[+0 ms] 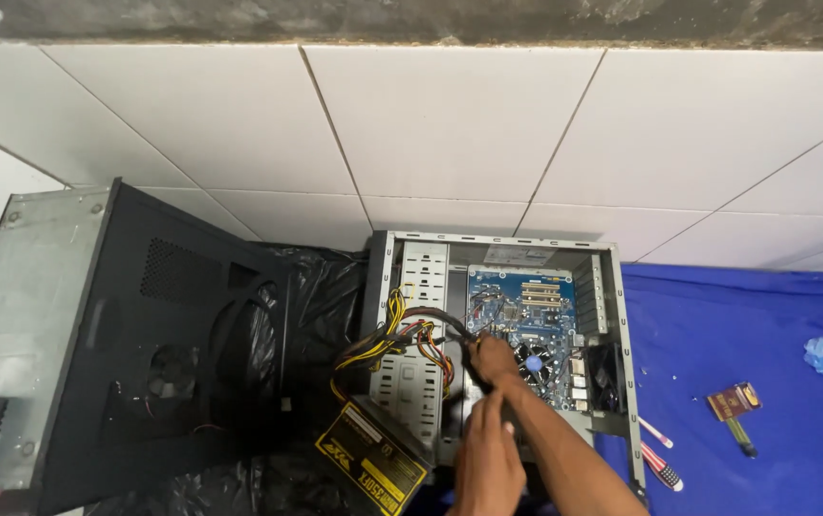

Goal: Disassembling a desktop computer by removing the side panel, power supply unit, and CPU fan using a screwdriver.

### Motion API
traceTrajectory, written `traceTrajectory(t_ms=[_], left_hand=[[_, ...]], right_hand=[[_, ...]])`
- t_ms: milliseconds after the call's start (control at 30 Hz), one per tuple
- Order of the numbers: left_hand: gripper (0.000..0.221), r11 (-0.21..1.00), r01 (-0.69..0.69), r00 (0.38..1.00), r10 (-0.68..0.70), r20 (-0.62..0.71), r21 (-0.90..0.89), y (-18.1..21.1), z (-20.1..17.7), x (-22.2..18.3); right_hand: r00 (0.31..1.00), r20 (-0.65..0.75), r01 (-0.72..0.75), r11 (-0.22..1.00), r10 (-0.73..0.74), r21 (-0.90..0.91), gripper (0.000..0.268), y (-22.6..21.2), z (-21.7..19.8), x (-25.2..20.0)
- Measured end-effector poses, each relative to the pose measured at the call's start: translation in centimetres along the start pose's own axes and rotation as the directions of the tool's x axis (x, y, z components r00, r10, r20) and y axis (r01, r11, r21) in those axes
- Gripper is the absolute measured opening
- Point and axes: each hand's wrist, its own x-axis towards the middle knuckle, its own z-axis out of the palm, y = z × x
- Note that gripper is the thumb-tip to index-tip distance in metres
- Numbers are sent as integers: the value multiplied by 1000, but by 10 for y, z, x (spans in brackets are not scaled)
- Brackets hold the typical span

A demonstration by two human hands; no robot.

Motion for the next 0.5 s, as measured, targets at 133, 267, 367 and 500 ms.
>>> traceTrajectory(t_ms=[133,267,367,500], left_hand=[[34,991,135,976,-128,-176,26,-127,110,60],[65,879,386,913,-407,17,279,-189,156,101],[83,836,424,884,-466,42,349,-220,176,115],[69,863,417,903,-429,-20,286,-206,153,113]], right_hand=[[982,-100,146,979,-161,-141,28,44,31,52],[989,-44,132,981,-140,-145,27,39,25,46],[985,-64,147,976,-159,-159,26,46,29,57],[976,-79,194,972,-205,-130,27,58,43,66]])
